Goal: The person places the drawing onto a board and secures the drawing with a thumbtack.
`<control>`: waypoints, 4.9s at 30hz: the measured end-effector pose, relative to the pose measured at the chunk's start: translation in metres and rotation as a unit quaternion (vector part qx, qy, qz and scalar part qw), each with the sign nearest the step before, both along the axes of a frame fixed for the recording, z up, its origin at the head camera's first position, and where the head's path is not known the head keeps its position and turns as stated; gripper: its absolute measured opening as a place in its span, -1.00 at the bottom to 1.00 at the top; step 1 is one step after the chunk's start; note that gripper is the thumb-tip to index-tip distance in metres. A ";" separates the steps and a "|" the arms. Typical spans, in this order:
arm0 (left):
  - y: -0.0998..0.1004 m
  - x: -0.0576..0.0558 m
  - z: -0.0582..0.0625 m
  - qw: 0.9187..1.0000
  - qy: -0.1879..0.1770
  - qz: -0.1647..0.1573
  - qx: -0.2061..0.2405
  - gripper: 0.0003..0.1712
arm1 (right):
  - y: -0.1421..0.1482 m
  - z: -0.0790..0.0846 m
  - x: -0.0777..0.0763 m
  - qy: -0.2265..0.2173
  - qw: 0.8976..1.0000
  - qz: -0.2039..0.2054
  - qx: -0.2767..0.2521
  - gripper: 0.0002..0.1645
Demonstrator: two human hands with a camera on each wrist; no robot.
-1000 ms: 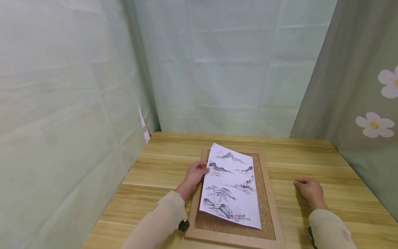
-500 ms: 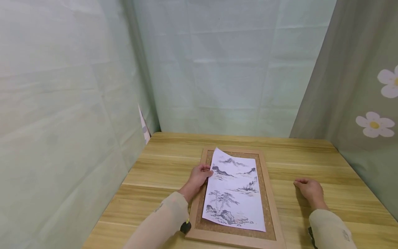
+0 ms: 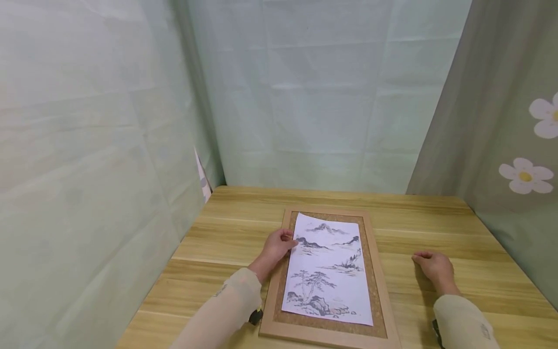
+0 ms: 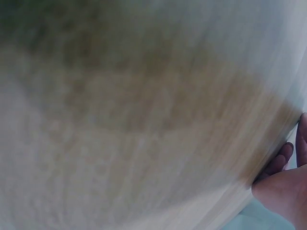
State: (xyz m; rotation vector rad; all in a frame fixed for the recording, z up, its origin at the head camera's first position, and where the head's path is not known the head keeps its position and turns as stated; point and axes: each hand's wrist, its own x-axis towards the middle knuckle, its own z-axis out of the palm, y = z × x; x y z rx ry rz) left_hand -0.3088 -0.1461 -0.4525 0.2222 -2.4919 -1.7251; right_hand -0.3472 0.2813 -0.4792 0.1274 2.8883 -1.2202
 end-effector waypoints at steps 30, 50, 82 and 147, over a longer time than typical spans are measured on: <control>-0.023 0.008 0.005 0.849 0.002 -0.275 -0.452 0.06 | 0.000 0.000 0.001 -0.008 1.000 -0.003 -0.003 -0.55; -0.023 0.011 0.006 0.853 -0.009 -0.276 -0.442 0.07 | -0.001 -0.002 0.001 0.017 1.000 0.004 0.022 -0.55; -0.024 0.009 0.009 0.859 -0.022 -0.278 -0.429 0.08 | -0.030 0.009 -0.015 0.025 0.990 -0.044 -0.132 -0.58; -0.019 0.014 0.010 0.858 -0.016 -0.284 -0.428 0.05 | -0.177 0.037 -0.069 0.031 0.992 0.072 -0.097 -0.69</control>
